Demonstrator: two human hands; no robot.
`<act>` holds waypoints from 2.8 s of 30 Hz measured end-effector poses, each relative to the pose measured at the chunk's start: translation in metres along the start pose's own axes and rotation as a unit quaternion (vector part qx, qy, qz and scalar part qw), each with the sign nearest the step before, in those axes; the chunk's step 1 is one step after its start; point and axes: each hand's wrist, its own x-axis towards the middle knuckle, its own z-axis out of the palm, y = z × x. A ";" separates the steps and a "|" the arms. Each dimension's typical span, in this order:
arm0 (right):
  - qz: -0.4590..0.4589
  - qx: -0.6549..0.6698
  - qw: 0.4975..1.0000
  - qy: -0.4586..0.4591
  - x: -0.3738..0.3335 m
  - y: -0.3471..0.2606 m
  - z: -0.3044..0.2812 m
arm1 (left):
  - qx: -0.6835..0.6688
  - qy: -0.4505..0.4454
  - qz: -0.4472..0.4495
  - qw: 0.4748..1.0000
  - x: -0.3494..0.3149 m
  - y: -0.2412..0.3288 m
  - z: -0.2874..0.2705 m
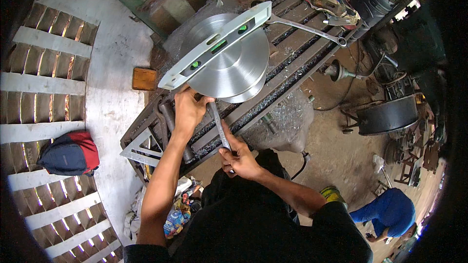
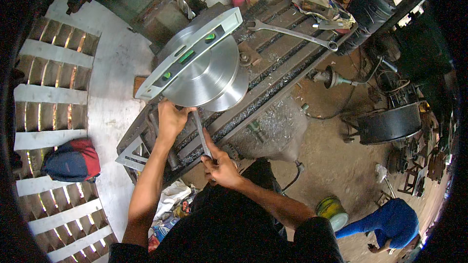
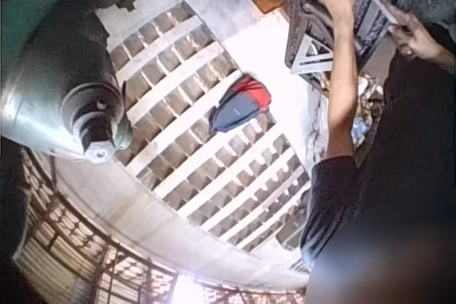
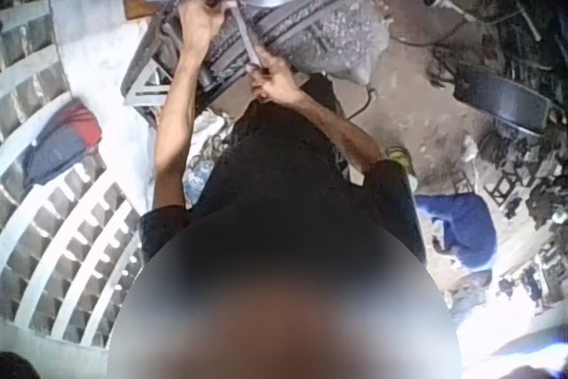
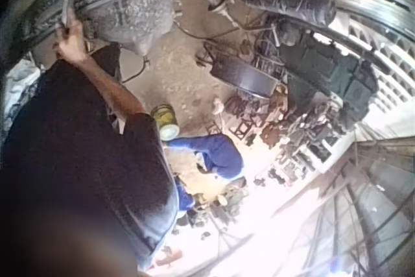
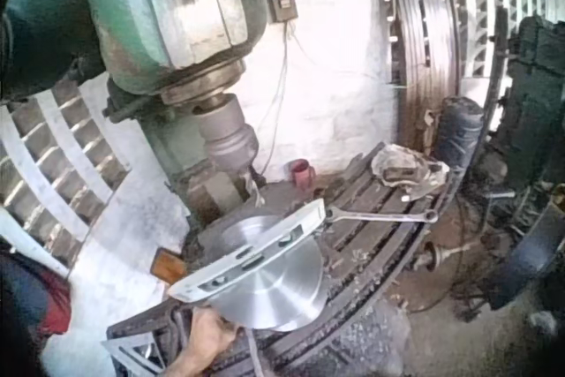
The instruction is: The person uses a spirit level and two wrenches to align a cylindrical metal part mounted on a machine. They repeatedly tighten and loosen bolts while checking the level bubble to achieve alignment.
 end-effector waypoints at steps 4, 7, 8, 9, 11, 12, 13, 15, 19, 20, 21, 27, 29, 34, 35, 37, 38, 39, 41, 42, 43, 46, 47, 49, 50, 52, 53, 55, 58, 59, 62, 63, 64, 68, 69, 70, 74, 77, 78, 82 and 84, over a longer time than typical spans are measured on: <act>-0.086 -0.108 0.990 -0.002 0.005 0.017 -0.011 | 0.034 -0.001 -0.012 0.999 -0.001 0.000 0.000; -0.160 -0.181 0.970 0.011 0.012 0.028 -0.015 | 0.029 -0.005 -0.077 0.997 -0.003 0.002 0.001; -0.182 -0.203 0.962 0.019 0.015 0.028 -0.014 | 0.029 0.012 -0.047 0.998 -0.003 0.003 0.001; -0.201 -0.223 0.953 0.031 0.015 0.026 -0.014 | 0.028 0.023 -0.029 0.999 -0.002 0.004 0.001; -0.256 -0.277 0.924 0.058 0.016 0.015 -0.014 | 0.028 0.038 -0.007 0.999 0.000 0.005 0.001; -0.291 -0.311 0.902 0.074 0.017 0.007 -0.013 | 0.029 0.041 -0.004 0.999 0.001 0.006 0.001; -0.276 -0.323 0.904 0.047 0.013 -0.003 -0.017 | 0.032 0.039 0.003 0.999 0.000 0.007 0.001; -0.111 -0.182 0.977 -0.008 -0.001 -0.026 -0.033 | 0.028 0.056 0.001 0.998 0.001 0.009 0.000; -0.072 -0.201 0.974 -0.074 -0.001 -0.042 -0.053 | -0.078 0.036 -0.054 0.995 -0.003 0.007 0.005; -0.136 -0.255 0.955 -0.066 -0.004 -0.042 -0.053 | 0.000 0.082 -0.005 0.997 -0.004 0.008 0.005; -0.096 -0.234 0.965 -0.074 0.001 -0.041 -0.054 | 0.083 0.108 0.040 0.990 -0.006 0.009 0.006; 0.009 -0.142 0.984 -0.107 -0.001 -0.051 -0.055 | 0.054 0.063 -0.048 0.995 -0.009 0.006 0.008; 0.016 -0.107 0.987 -0.118 -0.002 -0.064 -0.059 | 0.095 0.044 -0.067 0.992 -0.009 0.007 0.007; 0.132 -0.135 0.974 -0.127 0.000 -0.101 -0.078 | 0.043 0.070 -0.046 0.996 -0.008 0.011 0.007; 0.121 -0.150 0.973 -0.129 0.001 -0.104 -0.076 | 0.057 0.080 -0.023 0.995 -0.009 0.013 0.007; 0.171 -0.125 0.968 -0.135 0.002 -0.118 -0.079 | 0.051 0.073 -0.014 0.996 -0.011 0.016 0.004; 0.174 -0.120 0.967 -0.143 0.004 -0.124 -0.082 | 0.028 0.065 -0.028 0.997 -0.010 0.017 0.005; 0.195 -0.153 0.961 -0.121 0.004 -0.128 -0.085 | 0.004 0.057 -0.046 0.997 -0.011 0.019 0.006; 0.212 -0.120 0.960 -0.135 0.003 -0.133 -0.087 | -0.010 0.044 -0.094 0.995 -0.011 0.020 0.005; 0.195 -0.141 0.963 -0.121 0.000 -0.132 -0.088 | -0.017 0.038 -0.096 0.994 -0.012 0.020 0.004; 0.164 -0.163 0.966 -0.116 -0.003 -0.130 -0.088 | -0.030 0.030 -0.098 0.994 -0.013 0.019 0.003; 0.067 -0.211 0.975 -0.026 -0.019 -0.116 -0.083 | -0.014 0.000 -0.089 0.996 -0.016 0.014 -0.004; 0.044 -0.235 0.971 0.013 -0.025 -0.109 -0.080 | -0.014 -0.001 -0.068 0.998 -0.018 0.012 -0.005; -0.009 -0.279 0.956 0.090 -0.029 -0.096 -0.076 | -0.013 -0.006 -0.042 0.999 -0.018 0.008 -0.005; -0.024 -0.220 0.967 0.125 -0.034 -0.089 -0.073 | -0.014 -0.004 -0.029 0.999 -0.018 0.007 -0.005; -0.109 -0.283 0.939 0.165 -0.034 -0.077 -0.068 | -0.020 0.003 0.002 1.000 -0.018 0.007 -0.005; -0.145 -0.314 0.919 0.189 -0.034 -0.072 -0.066 | 0.001 0.000 0.005 1.000 -0.017 0.007 -0.006; -0.197 -0.347 0.889 0.223 -0.034 -0.064 -0.064 | 0.024 -0.001 0.021 0.999 -0.015 0.008 -0.005; -0.237 -0.354 0.863 0.270 -0.036 -0.056 -0.059 | 0.021 -0.026 -0.014 0.999 -0.012 0.009 -0.007; -0.231 -0.344 0.861 0.295 -0.036 -0.054 -0.056 | 0.018 -0.019 0.002 1.000 -0.011 0.009 -0.007; -0.213 -0.188 0.883 0.374 -0.033 -0.047 -0.044 | 0.017 -0.007 0.030 0.999 -0.011 0.011 -0.007; -0.251 -0.161 0.876 0.379 -0.031 -0.045 -0.040 | 0.020 -0.007 0.029 0.999 -0.011 0.012 -0.007; -0.267 -0.132 0.872 0.388 -0.029 -0.042 -0.035 | 0.023 -0.006 0.027 0.999 -0.011 0.013 -0.008; -0.285 -0.067 0.855 0.428 -0.020 -0.039 -0.027 | 0.019 -0.013 -0.011 1.000 -0.010 0.015 -0.007; -0.278 -0.057 0.854 0.435 -0.018 -0.039 -0.027 | 0.019 -0.010 -0.005 1.000 -0.009 0.015 -0.007; -0.272 -0.047 0.853 0.442 -0.015 -0.039 -0.027 | 0.019 -0.007 0.001 1.000 -0.008 0.015 -0.007; -0.318 -0.112 0.806 0.487 -0.004 -0.038 -0.029 | 0.049 -0.032 0.028 0.998 -0.005 0.011 -0.009; -0.340 -0.074 0.780 0.520 0.003 -0.037 -0.028 | 0.083 -0.069 0.047 0.993 0.002 0.007 -0.015; -0.336 -0.060 0.776 0.530 0.005 -0.038 -0.028 | 0.087 -0.084 0.058 0.991 0.005 0.006 -0.016; -0.400 0.022 0.732 0.551 0.013 -0.037 -0.028 | 0.104 -0.130 0.096 0.981 0.017 0.000 -0.019; -0.440 0.130 0.732 0.504 0.015 -0.038 -0.028 | 0.107 -0.152 0.110 0.976 0.021 -0.002 -0.021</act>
